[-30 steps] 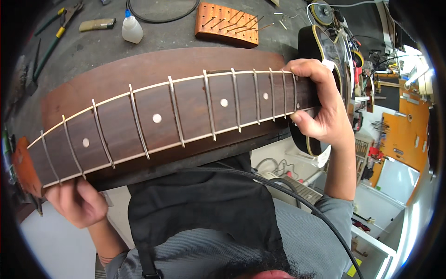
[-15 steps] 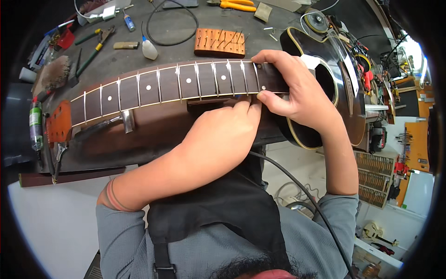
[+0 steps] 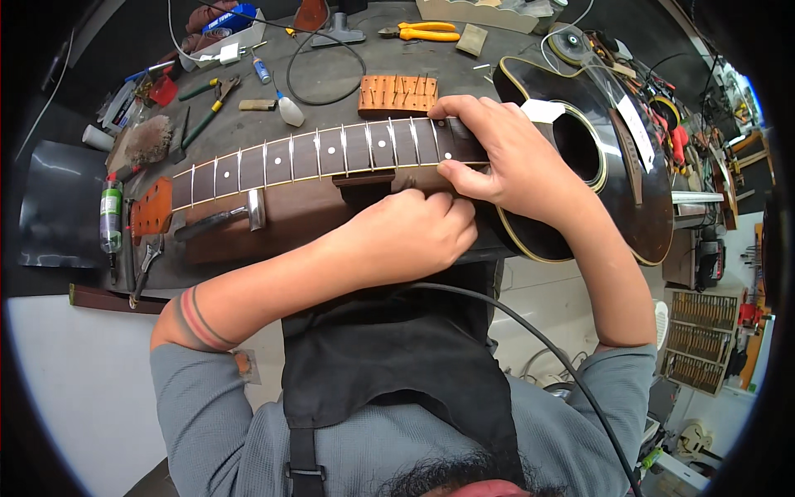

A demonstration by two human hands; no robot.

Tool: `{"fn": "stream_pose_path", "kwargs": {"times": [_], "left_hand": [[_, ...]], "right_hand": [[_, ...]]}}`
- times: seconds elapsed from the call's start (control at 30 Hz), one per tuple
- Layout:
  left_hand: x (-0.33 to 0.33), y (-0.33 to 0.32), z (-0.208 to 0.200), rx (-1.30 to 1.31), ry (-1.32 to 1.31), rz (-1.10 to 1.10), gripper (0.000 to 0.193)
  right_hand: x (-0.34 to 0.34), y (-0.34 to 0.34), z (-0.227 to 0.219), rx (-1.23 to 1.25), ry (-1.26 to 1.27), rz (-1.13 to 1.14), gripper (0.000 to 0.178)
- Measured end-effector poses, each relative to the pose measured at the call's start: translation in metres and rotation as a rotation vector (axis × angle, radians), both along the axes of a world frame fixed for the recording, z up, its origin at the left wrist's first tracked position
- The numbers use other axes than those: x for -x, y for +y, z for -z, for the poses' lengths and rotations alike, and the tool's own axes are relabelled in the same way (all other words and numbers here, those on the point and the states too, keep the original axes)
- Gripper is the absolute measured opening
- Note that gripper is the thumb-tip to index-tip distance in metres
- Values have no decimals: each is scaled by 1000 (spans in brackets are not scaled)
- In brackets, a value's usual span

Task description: The person installs metal frets onto a guitar neck by applying glue into the fret slots and tapping the frets into place with a hammer. They use a small metal tool to clean the fret ends and a blue-handled tool to adjust the frets. The process is repeated for multiple frets along the neck.

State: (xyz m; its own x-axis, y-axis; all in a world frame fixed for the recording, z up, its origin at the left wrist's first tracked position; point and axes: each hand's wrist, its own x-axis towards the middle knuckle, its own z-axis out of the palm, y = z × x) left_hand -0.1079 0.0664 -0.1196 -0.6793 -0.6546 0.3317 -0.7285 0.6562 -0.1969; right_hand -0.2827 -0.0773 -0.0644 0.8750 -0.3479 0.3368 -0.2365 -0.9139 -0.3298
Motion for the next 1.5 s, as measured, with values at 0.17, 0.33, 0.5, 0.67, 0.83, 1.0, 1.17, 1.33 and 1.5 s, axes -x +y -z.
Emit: {"fn": "stream_pose_path", "kwargs": {"times": [0.17, 0.33, 0.5, 0.67, 0.83, 1.0, 1.17, 1.33, 1.5], "left_hand": [[-22, 36, -27, -144, 427, 47, 31], [-50, 70, -24, -258, 922, -104, 33], [-75, 93, -20, -324, 1218, -156, 30], [-86, 100, -63, -527, 1980, -167, 35], [-87, 97, -62, -1196, 2062, -171, 53], [-80, 87, -90, -986, 2093, -34, 36], [-103, 68, -110, -1013, 1493, -141, 31], [-98, 10, -111, -572, 778, -289, 26], [-101, -14, -96, -377, 429, -230, 26]], "right_hand": [[0, 1, -1, -1, 21, -1, 50], [1, 1, 2, 12, -9, 0, 50], [0, 1, 2, 2, -13, -2, 51], [1, 4, -4, -6, 18, 21, 52], [-2, 5, -7, -21, 39, 22, 53], [0, 4, -5, -7, 39, 26, 53], [-2, 3, -5, -36, 54, 21, 54], [0, 4, -6, -13, 52, 52, 54], [-2, 0, 0, -44, 18, 17, 55]]}}
